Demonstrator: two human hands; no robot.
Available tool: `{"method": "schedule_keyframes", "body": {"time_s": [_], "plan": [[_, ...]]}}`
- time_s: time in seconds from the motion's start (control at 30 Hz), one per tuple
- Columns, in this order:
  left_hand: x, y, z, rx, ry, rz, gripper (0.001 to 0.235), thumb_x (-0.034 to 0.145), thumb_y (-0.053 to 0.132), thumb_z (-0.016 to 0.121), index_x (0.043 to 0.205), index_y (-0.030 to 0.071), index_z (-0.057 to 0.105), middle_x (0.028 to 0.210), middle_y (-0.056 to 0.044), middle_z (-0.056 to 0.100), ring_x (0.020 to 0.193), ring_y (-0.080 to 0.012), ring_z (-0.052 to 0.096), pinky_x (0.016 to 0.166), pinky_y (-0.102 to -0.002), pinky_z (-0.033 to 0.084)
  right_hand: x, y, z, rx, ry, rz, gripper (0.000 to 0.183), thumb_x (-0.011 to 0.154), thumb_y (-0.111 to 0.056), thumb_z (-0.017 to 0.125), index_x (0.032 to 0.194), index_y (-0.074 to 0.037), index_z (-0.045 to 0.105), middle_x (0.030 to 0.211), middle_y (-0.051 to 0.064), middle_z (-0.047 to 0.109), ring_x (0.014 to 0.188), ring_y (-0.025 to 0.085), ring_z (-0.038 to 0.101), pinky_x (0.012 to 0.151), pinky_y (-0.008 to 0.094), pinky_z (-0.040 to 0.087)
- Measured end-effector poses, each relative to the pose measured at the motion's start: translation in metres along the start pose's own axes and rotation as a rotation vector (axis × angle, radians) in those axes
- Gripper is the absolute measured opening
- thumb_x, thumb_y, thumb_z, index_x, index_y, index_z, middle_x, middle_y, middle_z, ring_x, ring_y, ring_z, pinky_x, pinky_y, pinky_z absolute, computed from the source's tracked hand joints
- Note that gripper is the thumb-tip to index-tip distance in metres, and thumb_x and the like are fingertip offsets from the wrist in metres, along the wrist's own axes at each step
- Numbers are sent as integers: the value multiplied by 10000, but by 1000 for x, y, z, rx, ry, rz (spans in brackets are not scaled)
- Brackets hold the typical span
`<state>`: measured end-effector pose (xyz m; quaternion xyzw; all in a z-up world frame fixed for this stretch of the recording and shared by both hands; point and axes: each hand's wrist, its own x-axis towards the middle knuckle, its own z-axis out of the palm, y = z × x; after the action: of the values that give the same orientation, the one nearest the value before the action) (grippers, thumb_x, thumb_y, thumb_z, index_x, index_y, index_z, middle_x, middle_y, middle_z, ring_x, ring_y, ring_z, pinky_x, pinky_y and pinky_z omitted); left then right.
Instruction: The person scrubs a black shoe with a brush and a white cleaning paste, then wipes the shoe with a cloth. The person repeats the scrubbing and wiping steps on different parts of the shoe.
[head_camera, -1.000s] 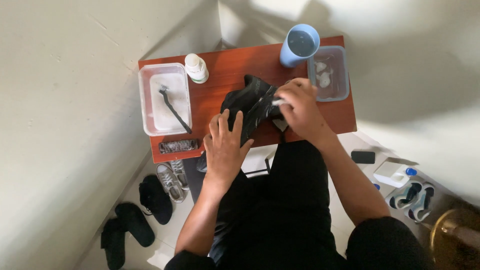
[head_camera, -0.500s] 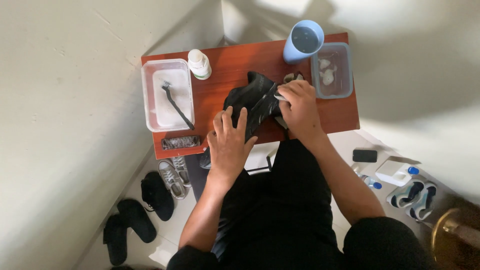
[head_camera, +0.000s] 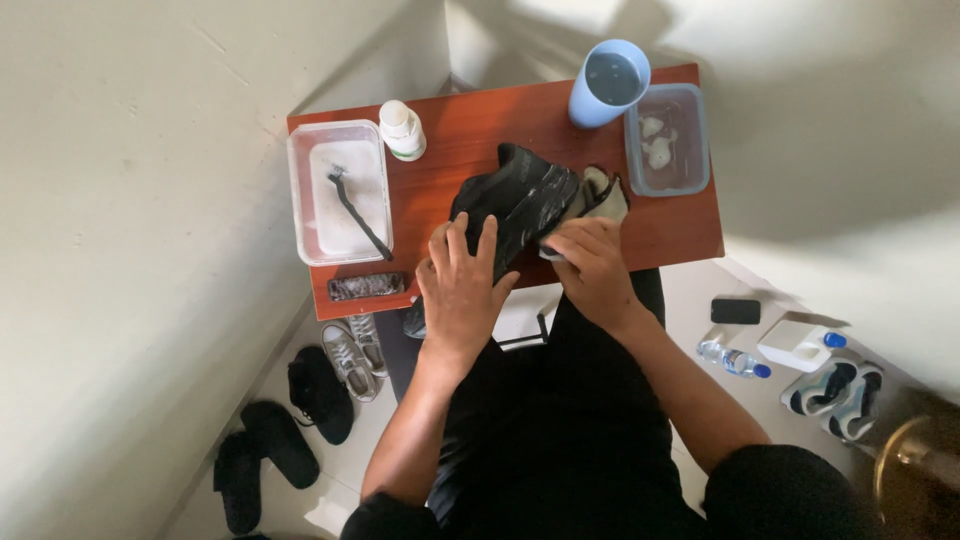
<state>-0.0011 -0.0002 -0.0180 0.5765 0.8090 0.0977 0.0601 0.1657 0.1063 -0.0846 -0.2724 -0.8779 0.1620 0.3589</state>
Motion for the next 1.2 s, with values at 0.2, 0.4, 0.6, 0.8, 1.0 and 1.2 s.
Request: {"method": "schedule_keyframes", "body": {"time_s": [0.2, 0.4, 0.6, 0.8, 1.0, 1.2], "plan": [[-3, 3, -14, -58, 154, 71, 666, 748, 372, 902, 1311, 105, 667, 1363, -195, 521, 1364, -420, 419, 1000, -653, 446, 12, 3, -37, 292, -18, 545, 213, 948, -31, 685, 1111, -122, 787, 665, 11, 645, 514, 99, 537, 523, 245, 451], [2, 35, -15, -314, 341, 248, 437, 786, 322, 884, 1132, 101, 734, 1152, -98, 614, 1168, -317, 529, 975, -479, 374, 19, 26, -70, 531, 134, 662, 206, 1051, -117, 611, 1184, 22, 687, 971, 131, 669, 926, 189, 617, 824, 367, 524], [0, 59, 7, -381, 317, 260, 487, 833, 390, 824, 1184, 76, 697, 1109, -93, 637, 1087, -276, 568, 869, -393, 369, 32, 26, -81, 859, 349, 765, 170, 999, -100, 645, 1133, 4, 640, 913, 83, 632, 889, 168, 675, 794, 305, 558], [2, 54, -1, -708, 340, 230, 115, 997, 218, 683, 992, 118, 739, 858, -12, 715, 875, -217, 698, 877, -328, 461, 25, 65, -81, 750, 309, 717, 155, 1019, -123, 645, 1121, -10, 675, 899, 89, 649, 838, 158, 667, 757, 318, 564], [4, 64, -1, -926, 212, 112, 192, 1048, 251, 602, 1073, 98, 714, 782, -74, 696, 766, -305, 690, 714, -393, 527, 52, 2, -97, 182, 210, 330, 422, 1042, -127, 672, 1384, 52, 498, 1185, 203, 498, 1131, 325, 528, 1034, 460, 421], [0, 79, 5, -929, 180, 113, 237, 1041, 267, 605, 1074, 50, 696, 781, -165, 692, 787, -357, 711, 694, -419, 567, -17, 6, -98, 354, -317, 307, 454, 811, -32, 729, 1238, -23, 573, 1249, 130, 508, 1346, 396, 447, 1131, 500, 344]]}}
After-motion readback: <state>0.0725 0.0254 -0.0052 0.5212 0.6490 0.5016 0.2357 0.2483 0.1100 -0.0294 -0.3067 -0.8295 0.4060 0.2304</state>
